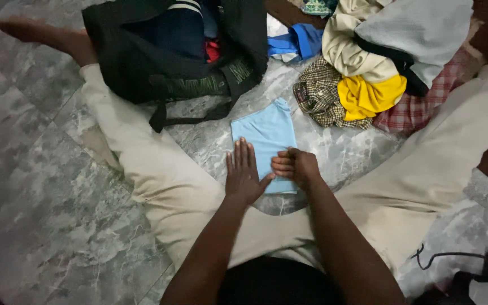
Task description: Folding clothes and putting them in a bag while sitting on the floor.
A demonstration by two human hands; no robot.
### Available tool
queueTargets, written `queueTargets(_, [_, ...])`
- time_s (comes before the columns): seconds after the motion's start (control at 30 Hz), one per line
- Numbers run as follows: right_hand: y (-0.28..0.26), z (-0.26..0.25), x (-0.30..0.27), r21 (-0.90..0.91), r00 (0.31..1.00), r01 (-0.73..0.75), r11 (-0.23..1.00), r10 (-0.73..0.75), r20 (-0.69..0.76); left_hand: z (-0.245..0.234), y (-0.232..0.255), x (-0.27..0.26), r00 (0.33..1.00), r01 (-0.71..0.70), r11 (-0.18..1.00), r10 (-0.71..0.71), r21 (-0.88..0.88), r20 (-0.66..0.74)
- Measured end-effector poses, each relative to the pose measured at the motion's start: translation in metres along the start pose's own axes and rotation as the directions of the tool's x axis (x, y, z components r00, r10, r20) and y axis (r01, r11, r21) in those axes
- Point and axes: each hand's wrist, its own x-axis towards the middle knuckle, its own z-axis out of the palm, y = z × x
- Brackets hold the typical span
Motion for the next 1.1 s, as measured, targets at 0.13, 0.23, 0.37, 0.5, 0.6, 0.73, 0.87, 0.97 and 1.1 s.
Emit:
queueTargets(0.13, [-0.010,0.003,0.006,-0.018,0.997,-0.058,0.998,0.057,-0.046,-0.003,-0.002,0.005,0.994,-0.062,0.998,0.059,-0.027,-0.096])
queueTargets(0.23, [-0.009,-0.006,0.024,-0.043,0.995,0.022,0.999,-0.018,0.098,-0.025,0.017,0.004,0.990,0.047,0.994,-0.059,0.099,0.127])
queueTargets(0.37, [-0.029,0.010,0.036,0.084,0.982,0.069,0.994,-0.082,0.171,0.000,0.016,0.004,0.998,-0.060,0.998,0.060,0.012,0.026])
queueTargets(0.5, [-0.032,0.011,0.042,0.249,0.991,0.082,0.965,-0.106,0.084,0.012,0.013,0.004,0.995,-0.093,0.995,0.092,-0.025,-0.043])
queueTargets(0.6, [-0.025,0.000,0.057,0.249,0.978,0.109,0.962,-0.149,0.146,0.007,0.014,0.003,0.994,-0.095,0.995,0.094,-0.017,-0.050])
queueTargets(0.73, [-0.043,0.024,0.039,0.201,0.980,0.091,0.975,-0.124,0.156,-0.012,0.026,0.015,0.998,-0.042,0.999,0.044,-0.030,0.036])
queueTargets(0.87, [-0.044,0.029,0.061,0.192,0.942,0.121,0.974,-0.174,0.288,-0.005,0.023,0.021,0.997,-0.065,0.994,0.062,-0.092,-0.035])
queueTargets(0.97, [-0.052,0.024,0.072,0.272,0.944,0.135,0.953,-0.207,0.258,0.005,0.021,0.024,0.996,-0.083,0.995,0.081,-0.062,-0.041])
queueTargets(1.1, [-0.047,0.019,0.077,0.486,0.948,0.030,0.873,-0.179,0.262,0.007,0.022,0.016,0.994,-0.076,0.996,0.071,-0.050,-0.084])
